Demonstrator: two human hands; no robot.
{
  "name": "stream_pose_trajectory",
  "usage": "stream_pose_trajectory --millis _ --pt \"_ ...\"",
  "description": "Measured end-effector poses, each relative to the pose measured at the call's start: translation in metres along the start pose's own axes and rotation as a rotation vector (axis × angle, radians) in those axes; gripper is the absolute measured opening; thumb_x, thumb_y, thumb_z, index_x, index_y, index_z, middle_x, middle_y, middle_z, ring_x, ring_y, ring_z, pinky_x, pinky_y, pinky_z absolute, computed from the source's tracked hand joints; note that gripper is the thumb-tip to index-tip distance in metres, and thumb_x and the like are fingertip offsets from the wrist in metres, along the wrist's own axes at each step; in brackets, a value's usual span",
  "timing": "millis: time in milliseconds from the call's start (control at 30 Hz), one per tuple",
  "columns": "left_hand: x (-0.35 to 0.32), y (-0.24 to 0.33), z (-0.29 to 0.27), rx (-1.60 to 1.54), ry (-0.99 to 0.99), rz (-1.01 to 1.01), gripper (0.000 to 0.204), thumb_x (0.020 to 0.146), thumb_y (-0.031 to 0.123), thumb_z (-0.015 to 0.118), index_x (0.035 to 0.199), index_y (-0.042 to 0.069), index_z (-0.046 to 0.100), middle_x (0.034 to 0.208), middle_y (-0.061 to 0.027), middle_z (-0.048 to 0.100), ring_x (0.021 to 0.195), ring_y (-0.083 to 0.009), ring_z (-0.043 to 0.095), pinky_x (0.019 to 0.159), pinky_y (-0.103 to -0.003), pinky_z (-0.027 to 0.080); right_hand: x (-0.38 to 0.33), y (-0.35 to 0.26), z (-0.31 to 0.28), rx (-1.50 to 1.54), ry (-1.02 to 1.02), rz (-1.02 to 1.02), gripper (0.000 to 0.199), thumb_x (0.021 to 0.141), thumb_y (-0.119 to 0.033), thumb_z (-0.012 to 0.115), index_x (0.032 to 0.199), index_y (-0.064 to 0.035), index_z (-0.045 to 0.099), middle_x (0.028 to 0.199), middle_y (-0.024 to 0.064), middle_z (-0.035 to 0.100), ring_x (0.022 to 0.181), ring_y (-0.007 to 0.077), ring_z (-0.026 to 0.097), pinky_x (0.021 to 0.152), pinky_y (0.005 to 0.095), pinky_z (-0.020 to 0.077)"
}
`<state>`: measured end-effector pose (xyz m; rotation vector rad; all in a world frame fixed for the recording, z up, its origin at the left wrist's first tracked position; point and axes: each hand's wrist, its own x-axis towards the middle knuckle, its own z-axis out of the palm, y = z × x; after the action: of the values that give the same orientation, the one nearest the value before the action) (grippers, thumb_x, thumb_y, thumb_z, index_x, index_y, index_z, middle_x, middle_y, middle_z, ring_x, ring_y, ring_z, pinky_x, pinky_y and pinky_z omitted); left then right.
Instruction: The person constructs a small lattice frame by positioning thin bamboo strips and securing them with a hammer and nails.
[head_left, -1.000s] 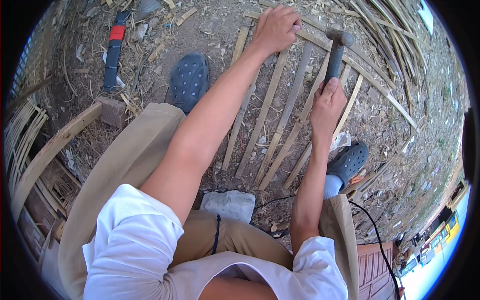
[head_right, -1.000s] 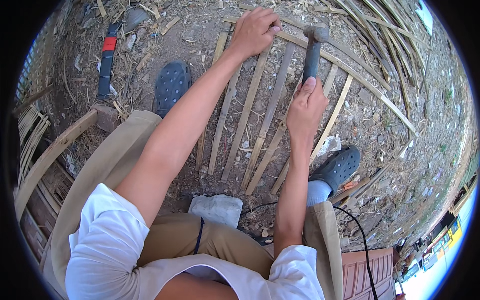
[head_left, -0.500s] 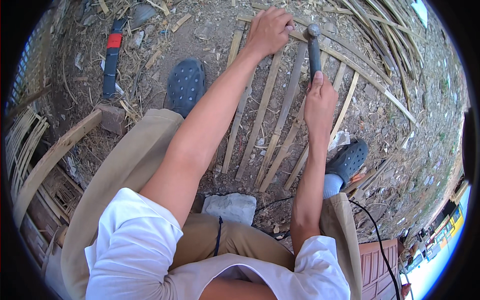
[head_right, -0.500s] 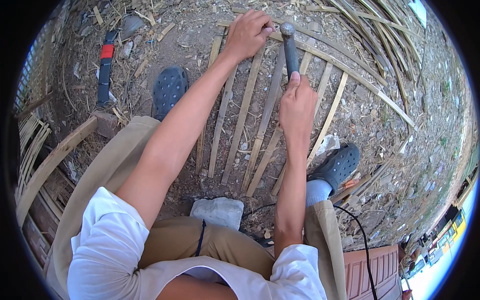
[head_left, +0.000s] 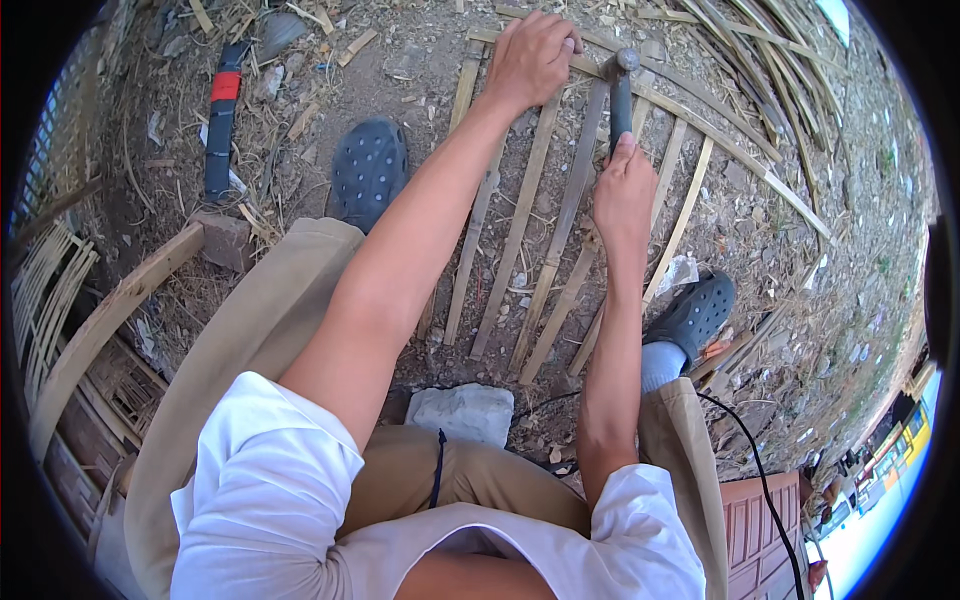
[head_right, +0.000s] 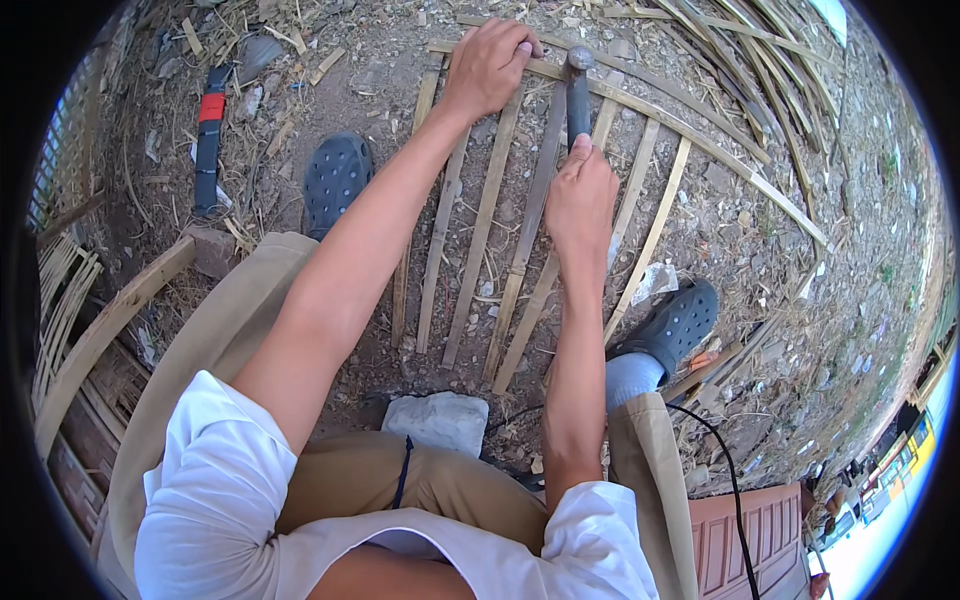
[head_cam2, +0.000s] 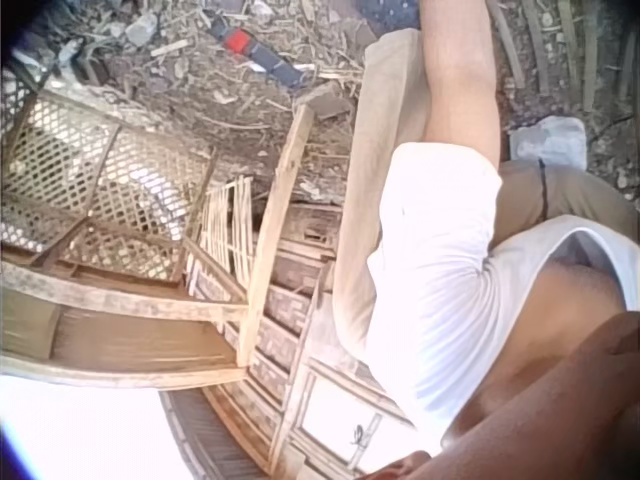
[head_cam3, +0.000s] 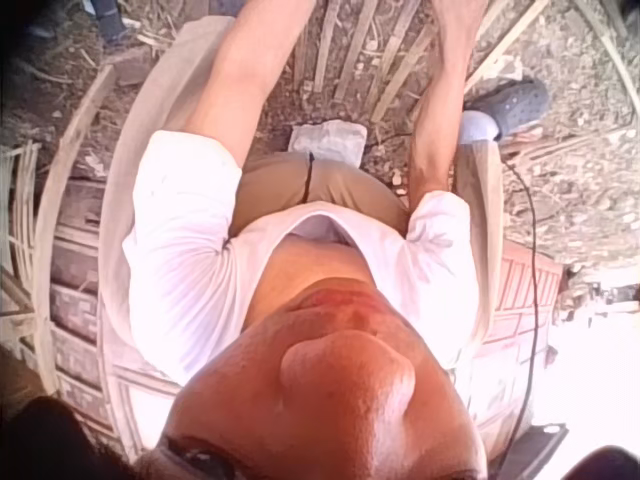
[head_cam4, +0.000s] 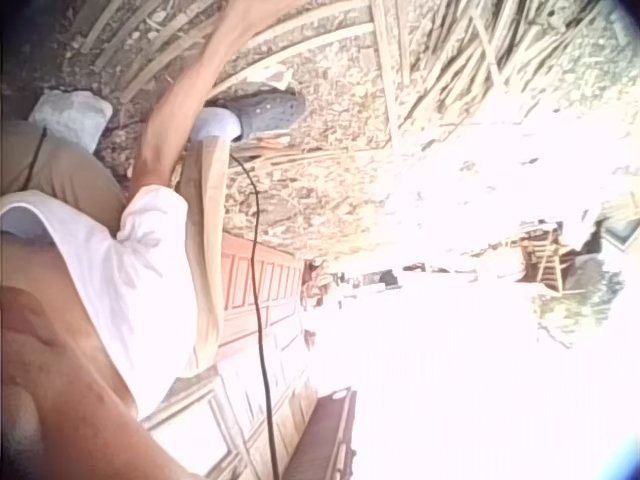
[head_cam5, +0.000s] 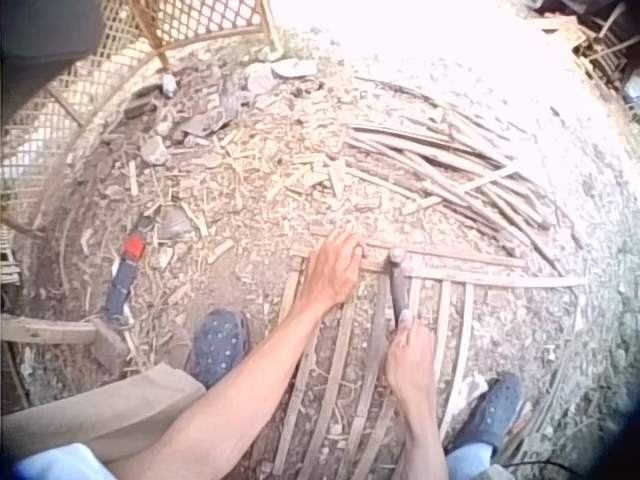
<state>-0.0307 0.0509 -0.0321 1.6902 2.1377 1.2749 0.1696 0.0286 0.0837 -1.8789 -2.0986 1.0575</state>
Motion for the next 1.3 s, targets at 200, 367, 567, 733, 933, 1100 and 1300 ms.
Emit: stream_pose_trajectory --millis 200,367,567,733,933,1100,1300 --pt "0.002 -0.002 0.001 0.015 0.003 0.001 0.015 0.102 0.02 0.059 0.099 0.013 0.072 0.098 -0.0043 0.073 0.103 -0.0299 0.067 0.096 -0.046 0.05 -0.01 0.012 0.016 0.082 0.162 -0.119 0.055 0.123 -0.033 0.038 0.09 0.0057 0.06 0.07 0.0275 0.06 0.064 0.0473 0.061 0.067 0.0583 0.0452" --pt "0.001 -0.002 0.001 0.003 0.011 -0.007 0.014 0.098 0.016 0.059 0.096 0.011 0.071 0.097 -0.008 0.073 0.104 -0.032 0.067 0.096 -0.048 0.049 -0.007 -0.003 0.0 0.126 0.004 -0.041 0.056 0.123 -0.034 0.037 0.09 0.0056 0.059 0.068 0.028 0.059 0.063 0.05 0.057 0.066 0.0581 0.0445" --pt "0.004 -0.003 -0.002 0.013 0.005 -0.007 0.013 0.097 0.015 0.059 0.097 0.01 0.071 0.099 -0.0052 0.073 0.102 -0.0308 0.067 0.095 -0.046 0.052 -0.003 0.018 0.015 0.094 -0.01 0.05 0.06 0.124 -0.038 0.034 0.092 0.0059 0.059 0.071 0.0267 0.061 0.064 0.0471 0.061 0.064 0.0551 0.0461" --pt "0.005 0.001 -0.002 -0.011 -0.046 -0.017 0.015 0.095 0.013 0.056 0.097 0.009 0.071 0.099 -0.0062 0.074 0.103 -0.0314 0.068 0.094 -0.046 0.053 -0.012 0.01 0.021 0.225 0.16 -0.031 0.061 0.123 -0.038 0.035 0.096 0.0081 0.064 0.074 0.0276 0.063 0.07 0.0485 0.064 0.07 0.0576 0.0476" --pt "0.008 0.003 -0.006 0.069 -0.218 0.022 0.019 0.093 0.023 0.069 0.107 0.011 0.074 0.112 -0.0074 0.072 0.111 -0.0318 0.067 0.099 -0.046 0.052 -0.014 -0.007 -0.029 0.258 -0.051 0.051 0.053 0.122 -0.036 0.044 0.096 0.0071 0.063 0.075 0.0298 0.063 0.068 0.0508 0.061 0.066 0.056 0.0465" --pt "0.029 0.02 -0.019 0.285 -0.518 0.171 0.036 0.092 0.02 0.079 0.128 0.014 0.074 0.128 -0.0063 0.069 0.123 -0.0321 0.065 0.106 -0.047 0.054 -0.027 0.024 -0.076 0.331 0.035 0.199 0.053 0.119 -0.038 0.053 0.098 0.0087 0.065 0.073 0.025 0.065 0.066 0.044 0.062 0.068 0.0547 0.0471" --pt "0.072 0.037 -0.031 0.337 -0.778 0.184 0.04 0.085 0.006 0.081 0.123 0.009 0.068 0.116 -0.0062 0.068 0.109 -0.0314 0.07 0.09 -0.048 0.059 -0.022 0.112 -0.119 -0.066 0.325 0.376 0.052 0.113 -0.041 0.062 0.112 0.0101 0.071 0.088 0.0289 0.072 0.082 0.0436 0.07 0.081 0.0549 0.0515"
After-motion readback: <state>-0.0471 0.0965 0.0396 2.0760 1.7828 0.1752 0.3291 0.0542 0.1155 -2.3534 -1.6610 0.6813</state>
